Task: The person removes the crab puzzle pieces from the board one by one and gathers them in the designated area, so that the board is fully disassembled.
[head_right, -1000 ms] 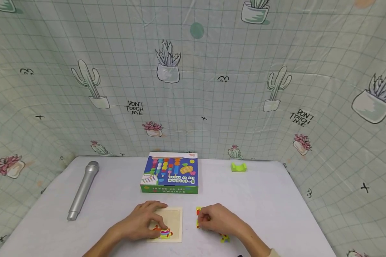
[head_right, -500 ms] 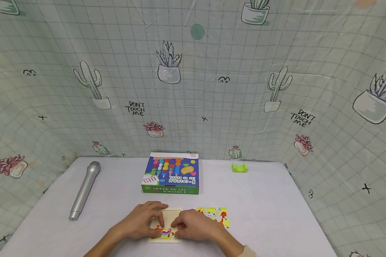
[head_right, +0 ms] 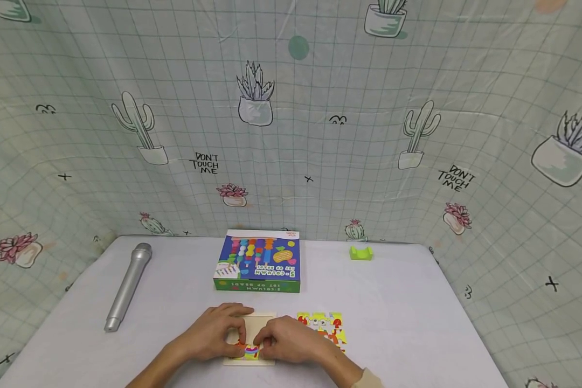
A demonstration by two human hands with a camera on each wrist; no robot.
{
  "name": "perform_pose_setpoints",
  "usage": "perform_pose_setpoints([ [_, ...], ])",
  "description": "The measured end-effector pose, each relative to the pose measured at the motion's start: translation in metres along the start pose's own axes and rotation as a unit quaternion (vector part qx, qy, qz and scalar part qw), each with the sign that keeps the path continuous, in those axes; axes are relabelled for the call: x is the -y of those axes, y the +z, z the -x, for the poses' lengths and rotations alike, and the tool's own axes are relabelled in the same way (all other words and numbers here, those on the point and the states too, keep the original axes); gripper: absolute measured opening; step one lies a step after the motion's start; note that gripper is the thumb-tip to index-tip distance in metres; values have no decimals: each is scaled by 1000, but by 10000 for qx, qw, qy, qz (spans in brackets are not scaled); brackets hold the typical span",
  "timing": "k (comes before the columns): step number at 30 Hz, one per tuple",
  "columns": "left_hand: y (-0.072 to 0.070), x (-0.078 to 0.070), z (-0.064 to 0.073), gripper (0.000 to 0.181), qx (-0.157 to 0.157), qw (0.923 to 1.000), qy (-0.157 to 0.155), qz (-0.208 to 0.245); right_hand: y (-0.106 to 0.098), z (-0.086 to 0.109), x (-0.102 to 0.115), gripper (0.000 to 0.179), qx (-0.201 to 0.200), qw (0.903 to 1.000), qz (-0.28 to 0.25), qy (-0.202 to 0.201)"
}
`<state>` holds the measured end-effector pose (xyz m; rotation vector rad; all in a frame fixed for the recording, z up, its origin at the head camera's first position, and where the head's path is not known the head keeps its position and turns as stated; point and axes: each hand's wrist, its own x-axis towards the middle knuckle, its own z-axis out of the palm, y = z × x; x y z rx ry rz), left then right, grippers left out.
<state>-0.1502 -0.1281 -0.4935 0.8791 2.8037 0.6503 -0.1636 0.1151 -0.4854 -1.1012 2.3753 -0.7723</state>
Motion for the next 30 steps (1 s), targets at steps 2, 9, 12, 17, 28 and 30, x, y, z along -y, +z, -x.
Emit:
perform_pose_setpoints([
  [2,-1,0,0,23,22,10000,25,15,0,-1,1,17,-42,10000,-55,39],
  [9,-7,2,0,19,336,9992,149,156,2,-5,5,12,-162,9991,-272,280],
  [12,-10,3,0,17,513,9981,227,252,4,-6,5,10,-201,9985,-374,345],
  [17,-11,3,2,17,628,9971,286,306,7,-8,4,8,-228,9977,-482,419],
  [28,-12,1,2,17,700,9965,188,418,9,-11,7,9,-481,9936,-903,469],
  [30,-12,1,2,17,698,9965,170,422,8,-11,7,9,-459,9930,-976,485],
])
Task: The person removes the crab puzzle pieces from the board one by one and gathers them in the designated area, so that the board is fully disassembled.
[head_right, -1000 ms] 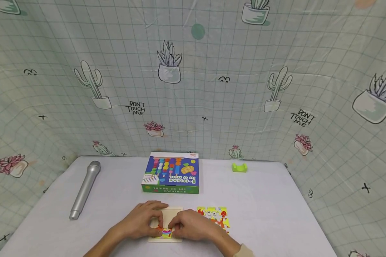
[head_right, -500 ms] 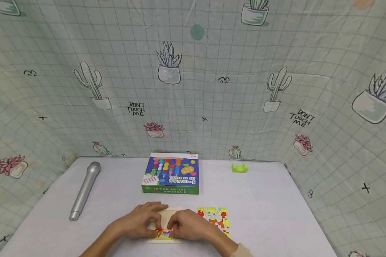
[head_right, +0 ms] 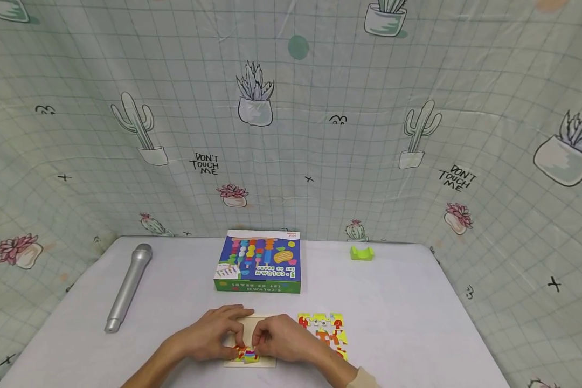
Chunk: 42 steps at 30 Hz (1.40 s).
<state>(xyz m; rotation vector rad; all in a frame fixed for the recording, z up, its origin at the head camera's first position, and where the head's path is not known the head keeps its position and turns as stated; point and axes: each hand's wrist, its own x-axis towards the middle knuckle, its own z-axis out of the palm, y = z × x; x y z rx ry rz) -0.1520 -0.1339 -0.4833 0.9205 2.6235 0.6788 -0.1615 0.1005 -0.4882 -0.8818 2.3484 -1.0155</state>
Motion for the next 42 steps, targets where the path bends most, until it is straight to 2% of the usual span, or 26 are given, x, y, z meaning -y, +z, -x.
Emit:
perform_pose_setpoints([
  [12,1,2,1,17,-128,9998,117,-58,-14,13,-6,7,-167,9990,-416,67],
  [26,3,4,1,16,-156,9998,126,-89,-63,59,-33,5,-372,9972,-269,590],
  [33,2,3,2,14,-105,9999,88,2,-80,74,-48,4,-118,9972,-131,729],
  [42,1,1,2,13,-99,9999,115,-16,-78,79,-56,7,343,9946,-278,940],
])
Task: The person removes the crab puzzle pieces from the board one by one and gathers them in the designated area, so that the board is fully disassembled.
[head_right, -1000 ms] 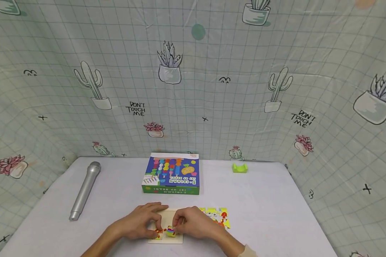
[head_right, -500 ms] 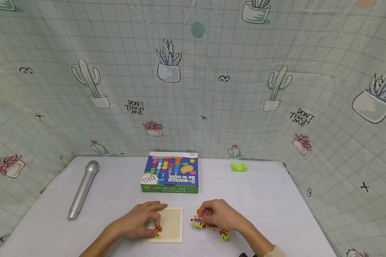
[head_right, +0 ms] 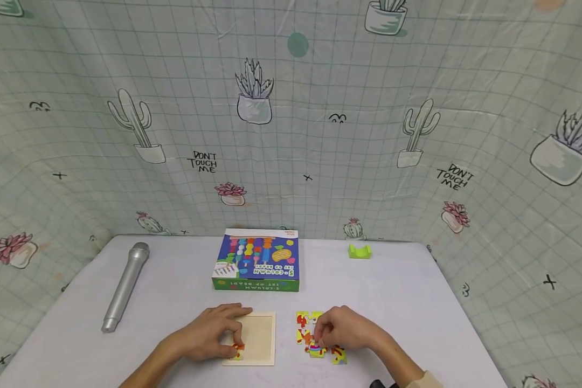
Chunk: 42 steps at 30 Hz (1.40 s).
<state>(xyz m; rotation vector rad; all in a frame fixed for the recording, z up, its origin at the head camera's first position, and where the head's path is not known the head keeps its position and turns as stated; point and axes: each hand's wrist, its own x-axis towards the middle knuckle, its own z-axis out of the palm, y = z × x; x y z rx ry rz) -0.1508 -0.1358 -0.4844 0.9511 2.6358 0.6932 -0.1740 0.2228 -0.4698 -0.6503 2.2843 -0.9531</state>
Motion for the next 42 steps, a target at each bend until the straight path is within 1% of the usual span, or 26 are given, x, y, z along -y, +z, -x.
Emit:
perform_pose_setpoints([
  [6,0,0,-1,13,-28,10000,3,-31,1,1,1,10,98,9996,249,-53],
  [13,2,3,-2,13,-33,10000,40,-78,1,3,3,8,-6,9976,691,32],
  [19,2,2,-2,15,-17,10000,-48,-42,-1,4,4,10,-6,9961,876,25],
  [25,3,2,-1,16,-22,10000,-42,-62,-2,4,4,13,10,9954,953,32],
  [30,3,1,0,16,15,10000,-89,-23,0,1,-1,12,-84,9958,914,-45],
  [35,3,1,0,15,-10,10000,-41,-32,1,0,-5,10,-207,9954,923,-140],
  [42,3,2,0,16,-21,9999,-34,-93,1,1,-3,11,-211,9949,974,-156],
])
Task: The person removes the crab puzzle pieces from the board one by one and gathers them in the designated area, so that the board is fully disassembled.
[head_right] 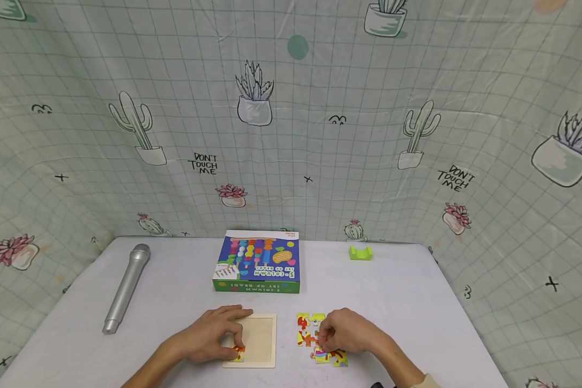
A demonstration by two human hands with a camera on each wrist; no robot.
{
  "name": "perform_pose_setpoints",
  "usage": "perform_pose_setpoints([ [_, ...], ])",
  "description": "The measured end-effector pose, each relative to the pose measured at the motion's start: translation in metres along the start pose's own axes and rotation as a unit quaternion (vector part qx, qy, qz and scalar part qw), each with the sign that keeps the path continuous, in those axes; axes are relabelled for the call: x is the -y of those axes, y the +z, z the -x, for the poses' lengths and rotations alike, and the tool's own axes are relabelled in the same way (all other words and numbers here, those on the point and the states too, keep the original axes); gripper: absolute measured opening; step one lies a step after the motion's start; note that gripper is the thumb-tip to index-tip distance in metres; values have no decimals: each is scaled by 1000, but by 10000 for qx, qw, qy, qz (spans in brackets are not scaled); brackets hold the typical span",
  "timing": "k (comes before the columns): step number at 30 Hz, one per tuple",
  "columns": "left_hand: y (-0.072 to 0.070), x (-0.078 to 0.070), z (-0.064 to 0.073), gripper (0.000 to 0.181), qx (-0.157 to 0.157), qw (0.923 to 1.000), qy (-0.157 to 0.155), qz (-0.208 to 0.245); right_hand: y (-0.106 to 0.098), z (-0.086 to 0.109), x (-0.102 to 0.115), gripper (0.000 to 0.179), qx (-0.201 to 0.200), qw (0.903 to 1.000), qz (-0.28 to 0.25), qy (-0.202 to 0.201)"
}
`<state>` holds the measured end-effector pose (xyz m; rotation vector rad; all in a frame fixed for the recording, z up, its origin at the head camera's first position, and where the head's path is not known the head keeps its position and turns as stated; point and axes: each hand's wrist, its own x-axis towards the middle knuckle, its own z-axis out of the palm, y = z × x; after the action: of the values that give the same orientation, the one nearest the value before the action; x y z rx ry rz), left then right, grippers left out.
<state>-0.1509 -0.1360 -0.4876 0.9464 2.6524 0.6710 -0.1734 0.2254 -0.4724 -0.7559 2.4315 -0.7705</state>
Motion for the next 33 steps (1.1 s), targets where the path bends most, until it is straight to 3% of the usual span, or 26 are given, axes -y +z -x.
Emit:
perform_pose_setpoints([
  [33,-1,-1,1,14,-13,10000,30,44,4,2,7,17,-45,9999,127,62],
])
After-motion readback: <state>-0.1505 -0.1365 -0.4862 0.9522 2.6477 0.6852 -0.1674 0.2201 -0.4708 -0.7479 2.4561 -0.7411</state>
